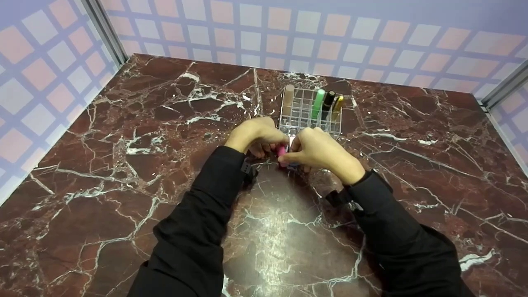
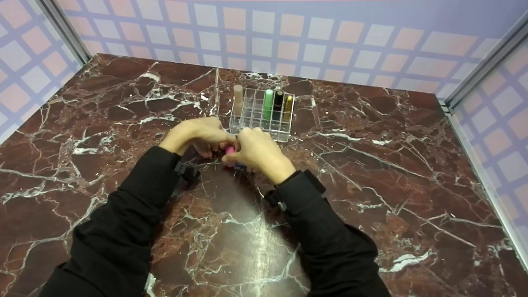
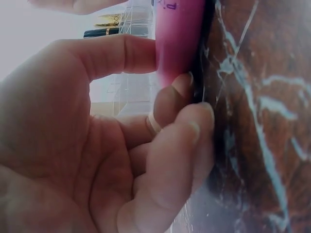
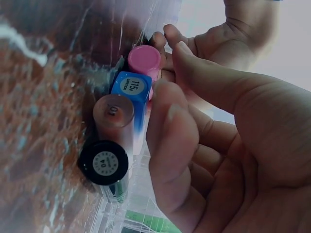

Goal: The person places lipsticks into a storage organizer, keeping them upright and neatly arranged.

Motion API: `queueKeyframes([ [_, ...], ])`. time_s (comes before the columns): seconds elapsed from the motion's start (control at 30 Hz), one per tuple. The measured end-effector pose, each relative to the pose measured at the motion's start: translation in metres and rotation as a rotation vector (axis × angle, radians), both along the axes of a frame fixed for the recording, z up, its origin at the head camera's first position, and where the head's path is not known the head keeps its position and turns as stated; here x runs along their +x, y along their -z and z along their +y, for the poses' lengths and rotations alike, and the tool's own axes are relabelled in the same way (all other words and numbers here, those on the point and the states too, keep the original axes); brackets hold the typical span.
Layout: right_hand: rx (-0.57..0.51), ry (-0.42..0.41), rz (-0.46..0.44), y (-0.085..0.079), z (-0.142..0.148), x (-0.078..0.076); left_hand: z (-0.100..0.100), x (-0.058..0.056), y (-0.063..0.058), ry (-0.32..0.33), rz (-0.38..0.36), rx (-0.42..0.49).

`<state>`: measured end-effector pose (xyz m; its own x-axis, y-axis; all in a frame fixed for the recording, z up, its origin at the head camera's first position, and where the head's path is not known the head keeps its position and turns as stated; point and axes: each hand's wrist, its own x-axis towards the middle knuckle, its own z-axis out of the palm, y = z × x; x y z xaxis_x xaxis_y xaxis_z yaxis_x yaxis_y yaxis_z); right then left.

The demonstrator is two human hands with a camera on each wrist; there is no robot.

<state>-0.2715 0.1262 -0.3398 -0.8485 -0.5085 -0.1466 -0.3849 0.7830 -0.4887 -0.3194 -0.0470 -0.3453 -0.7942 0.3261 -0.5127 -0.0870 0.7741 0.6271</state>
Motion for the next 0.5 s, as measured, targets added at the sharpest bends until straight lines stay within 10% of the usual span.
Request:
queueKeyframes([
  [0.5, 0.01, 0.002, 0.0, 0.0004, -0.0004, -0.0005, -0.0074, -0.0026, -0.0022, -0.012, -0.098, 0.101],
])
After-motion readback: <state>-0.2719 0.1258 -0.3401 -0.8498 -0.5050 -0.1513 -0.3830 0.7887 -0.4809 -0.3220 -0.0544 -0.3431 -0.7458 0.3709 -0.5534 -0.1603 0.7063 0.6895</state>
